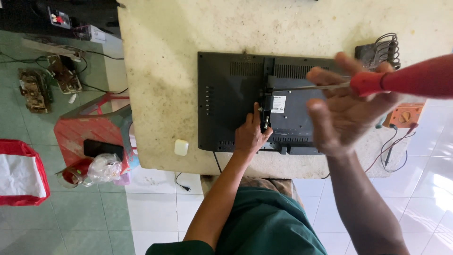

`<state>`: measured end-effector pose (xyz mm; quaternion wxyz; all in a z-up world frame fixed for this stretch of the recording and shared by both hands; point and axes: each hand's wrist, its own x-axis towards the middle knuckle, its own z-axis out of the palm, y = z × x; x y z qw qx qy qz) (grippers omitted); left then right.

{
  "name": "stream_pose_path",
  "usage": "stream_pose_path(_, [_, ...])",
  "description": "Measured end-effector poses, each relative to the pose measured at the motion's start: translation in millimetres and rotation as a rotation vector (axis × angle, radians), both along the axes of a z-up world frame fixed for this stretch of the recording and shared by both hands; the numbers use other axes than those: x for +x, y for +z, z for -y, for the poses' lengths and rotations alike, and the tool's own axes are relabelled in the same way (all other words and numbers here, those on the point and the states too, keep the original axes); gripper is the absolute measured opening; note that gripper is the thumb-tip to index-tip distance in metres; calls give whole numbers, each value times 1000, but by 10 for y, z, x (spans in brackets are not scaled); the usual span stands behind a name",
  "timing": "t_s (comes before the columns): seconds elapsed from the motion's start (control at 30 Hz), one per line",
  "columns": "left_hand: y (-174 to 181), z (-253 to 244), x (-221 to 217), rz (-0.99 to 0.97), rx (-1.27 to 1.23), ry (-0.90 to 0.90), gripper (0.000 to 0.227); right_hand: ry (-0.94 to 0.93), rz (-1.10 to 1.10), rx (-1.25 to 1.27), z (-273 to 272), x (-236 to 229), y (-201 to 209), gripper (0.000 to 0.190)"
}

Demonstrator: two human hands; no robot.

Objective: The person flips a television onto its back and uses a screwdriver to remove screws from the stand. They detach the stand from the television and place it on the table.

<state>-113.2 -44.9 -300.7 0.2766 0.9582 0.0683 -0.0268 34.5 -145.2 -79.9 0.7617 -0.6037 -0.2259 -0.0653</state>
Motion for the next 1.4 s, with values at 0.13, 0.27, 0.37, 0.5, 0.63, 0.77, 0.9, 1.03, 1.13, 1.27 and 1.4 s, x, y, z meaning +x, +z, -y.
stream_pose_path(0.13, [-33,26,-9,-13,11,13,91,-216,283,-233,-55,209,400,23])
stream_pose_path(0.27, [-15,24,-12,80,28,18,85,-112,378,-386,74,182,721,84])
stream_pose_path(0.37, [24,12,4,86,35,19,81,-38,364,-781,220,227,982,25])
stream_pose_path(0.5, [79,-16,27,6,-53,17,79,483,48,-543,438,414,1154,97])
stream_pose_path(0.63, [94,3,12,64,-26,38,76,372,314,-686,356,430,1401,99])
stream_pose_path(0.77, [159,-11,33,33,-61,25,74,245,369,-706,252,253,1542,72])
stream_pose_path(0.9, [102,12,50,24,-43,36,76,99,387,-1127,173,213,1886,48])
stream_pose_path(1.03, [121,4,63,-43,-87,32,80,452,222,-1334,234,435,2174,35])
stream_pose_path(1.13, [168,-23,70,-91,-88,9,79,531,109,-1470,242,536,2218,43])
stream_pose_path(1.27, [136,-11,47,-55,-52,3,77,293,318,-1756,109,428,2293,59])
stream_pose_path(1.4, [129,-28,54,-51,-32,-11,78,505,586,-1667,178,448,2242,27])
